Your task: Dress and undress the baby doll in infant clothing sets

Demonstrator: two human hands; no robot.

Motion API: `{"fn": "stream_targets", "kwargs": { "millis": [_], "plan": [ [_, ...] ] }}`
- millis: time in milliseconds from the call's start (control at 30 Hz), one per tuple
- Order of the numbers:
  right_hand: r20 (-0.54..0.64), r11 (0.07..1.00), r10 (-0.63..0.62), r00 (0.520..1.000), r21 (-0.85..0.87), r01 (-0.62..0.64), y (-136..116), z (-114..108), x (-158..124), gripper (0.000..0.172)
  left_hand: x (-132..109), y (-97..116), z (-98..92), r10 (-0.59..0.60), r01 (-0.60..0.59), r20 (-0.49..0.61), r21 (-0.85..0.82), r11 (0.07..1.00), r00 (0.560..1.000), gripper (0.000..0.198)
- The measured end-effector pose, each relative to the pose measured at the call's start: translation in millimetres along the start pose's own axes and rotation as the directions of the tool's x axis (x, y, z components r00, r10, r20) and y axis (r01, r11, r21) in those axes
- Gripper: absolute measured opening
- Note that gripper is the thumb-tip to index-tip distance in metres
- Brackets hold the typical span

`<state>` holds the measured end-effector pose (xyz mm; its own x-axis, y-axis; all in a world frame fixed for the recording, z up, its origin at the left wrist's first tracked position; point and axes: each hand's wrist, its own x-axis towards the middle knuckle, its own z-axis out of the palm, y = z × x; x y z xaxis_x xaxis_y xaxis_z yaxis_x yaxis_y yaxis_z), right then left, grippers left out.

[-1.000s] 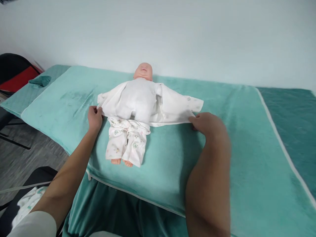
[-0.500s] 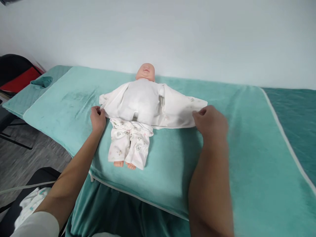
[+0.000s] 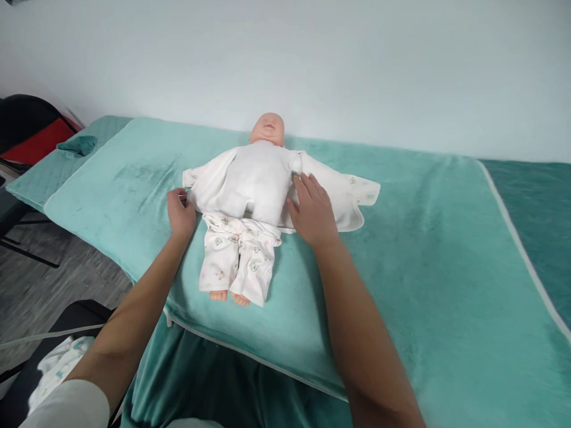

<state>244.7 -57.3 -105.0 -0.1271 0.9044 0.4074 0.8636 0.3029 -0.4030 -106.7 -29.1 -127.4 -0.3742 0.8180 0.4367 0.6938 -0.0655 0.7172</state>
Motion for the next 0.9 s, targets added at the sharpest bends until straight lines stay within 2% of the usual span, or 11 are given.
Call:
{"fn": "stream_targets", "kwargs": {
  "millis": [100, 200, 433, 500, 567, 633, 667, 700, 767, 833, 900],
  "plan": [
    [0.081, 0.996, 0.063, 0.995, -0.062, -0.058, 7.8, 3.3, -4.0, 0.065, -0.2, 2.0, -1.4, 0.000, 0.000, 0.008, -0.001, 1.000, 1.000, 0.038],
    [0.146, 0.991, 0.077, 0.986, -0.120, -0.060, 7.9, 6.5, -9.1, 0.065, -0.1, 3.4, -2.2, 0.021, -0.021, 0.009, -0.004, 1.000, 1.000, 0.037],
    [0.185, 0.984, 0.120, 0.975, -0.154, -0.092, 9.5, 9.2, -12.9, 0.062, -0.3, 4.3, -2.6, 0.068, -0.068, -0.006, 0.007, 0.998, 0.998, 0.032],
    [0.164, 0.987, 0.111, 0.980, -0.132, -0.090, 8.3, 5.4, -10.4, 0.057, -0.5, 4.8, -2.7, 0.067, -0.067, -0.004, 0.003, 0.998, 0.998, 0.031],
    [0.071, 0.998, 0.055, 0.996, -0.036, -0.053, 3.0, -2.9, -7.2, 0.044, -0.7, 4.8, -2.6, 0.068, -0.068, 0.000, 0.000, 0.998, 0.998, 0.030],
    [-0.048, 0.991, 0.002, 0.999, 0.136, 0.004, -6.9, -15.0, -5.6, 0.027, -1.0, 3.6, -2.5, 0.078, -0.078, -0.001, 0.001, 0.997, 0.997, 0.030],
    [-0.070, 0.971, -0.006, 0.998, 0.236, 0.022, -13.1, -21.7, -5.9, 0.022, -1.2, 2.7, -2.5, 0.090, -0.090, -0.004, 0.003, 0.996, 0.996, 0.030],
    [-0.050, 0.943, -0.010, 0.999, 0.333, 0.026, -19.8, -28.2, -6.9, 0.022, -1.7, 1.6, -2.6, 0.108, -0.108, -0.010, 0.006, 0.994, 0.994, 0.029],
    [0.092, 0.878, -0.051, 0.994, 0.479, 0.001, -32.8, -38.8, -10.6, 0.029, -3.1, -0.4, -3.1, 0.159, -0.159, -0.028, 0.012, 0.987, 0.987, 0.026],
    [0.231, 0.840, -0.147, 0.962, 0.543, -0.002, -42.4, -44.7, -14.5, 0.036, -5.4, -0.9, -4.1, 0.224, -0.223, -0.032, 0.024, 0.974, 0.974, 0.022],
    [0.284, 0.834, -0.233, 0.930, 0.550, 0.041, -46.8, -46.6, -17.1, 0.038, -8.7, 1.3, -5.2, 0.293, -0.292, -0.010, 0.032, 0.956, 0.956, 0.018]
  ]
}}
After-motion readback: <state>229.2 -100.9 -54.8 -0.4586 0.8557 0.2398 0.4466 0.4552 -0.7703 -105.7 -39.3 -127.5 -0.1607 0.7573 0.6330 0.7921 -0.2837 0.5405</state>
